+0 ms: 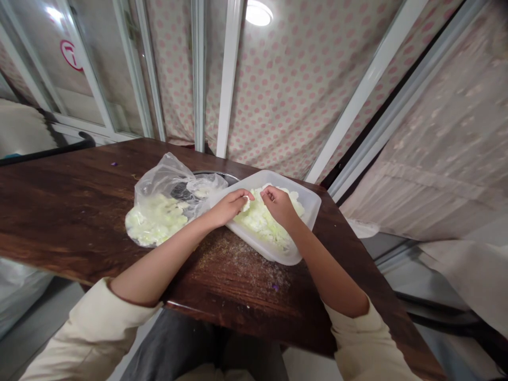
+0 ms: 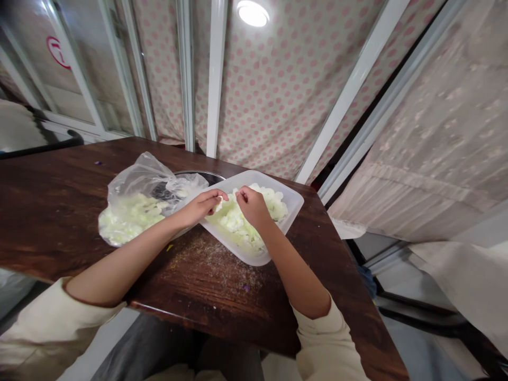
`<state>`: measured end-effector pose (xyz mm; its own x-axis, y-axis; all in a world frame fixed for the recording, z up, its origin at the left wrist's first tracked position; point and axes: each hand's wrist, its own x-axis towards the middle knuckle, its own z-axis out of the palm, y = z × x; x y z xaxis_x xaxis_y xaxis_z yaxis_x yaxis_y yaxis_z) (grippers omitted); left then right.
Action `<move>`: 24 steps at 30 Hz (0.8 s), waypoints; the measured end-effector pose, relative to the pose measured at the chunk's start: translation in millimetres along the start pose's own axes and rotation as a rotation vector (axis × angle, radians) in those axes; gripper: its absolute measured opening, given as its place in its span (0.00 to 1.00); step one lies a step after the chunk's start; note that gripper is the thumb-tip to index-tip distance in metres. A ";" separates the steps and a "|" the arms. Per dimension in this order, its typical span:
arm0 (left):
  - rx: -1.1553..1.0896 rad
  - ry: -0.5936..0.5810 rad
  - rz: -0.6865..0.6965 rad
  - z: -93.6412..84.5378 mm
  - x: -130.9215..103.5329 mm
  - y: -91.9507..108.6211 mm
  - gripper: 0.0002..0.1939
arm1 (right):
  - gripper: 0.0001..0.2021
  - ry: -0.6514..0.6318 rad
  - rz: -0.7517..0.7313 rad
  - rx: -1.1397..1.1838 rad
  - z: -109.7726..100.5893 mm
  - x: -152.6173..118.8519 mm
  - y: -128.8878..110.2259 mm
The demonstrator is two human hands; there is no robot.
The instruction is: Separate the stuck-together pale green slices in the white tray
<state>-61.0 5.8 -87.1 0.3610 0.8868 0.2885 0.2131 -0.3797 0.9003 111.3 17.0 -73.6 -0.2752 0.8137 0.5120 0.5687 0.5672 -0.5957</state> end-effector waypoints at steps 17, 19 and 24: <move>0.069 0.070 0.101 0.0 -2.5 9.4 0.17 | 0.14 -0.304 -0.126 0.186 -2.8 -4.1 -16.6; 0.054 0.072 0.085 0.7 -2.6 10.2 0.17 | 0.14 -0.248 -0.120 0.171 -2.3 -3.1 -14.7; 0.053 0.095 0.041 1.5 -2.7 12.7 0.14 | 0.13 -0.157 -0.085 0.158 -0.7 -1.2 -7.9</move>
<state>-57.8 -1.8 -77.0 0.2836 0.8904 0.3561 0.2486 -0.4269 0.8695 107.6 11.5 -69.1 -0.4412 0.7650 0.4691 0.4136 0.6373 -0.6502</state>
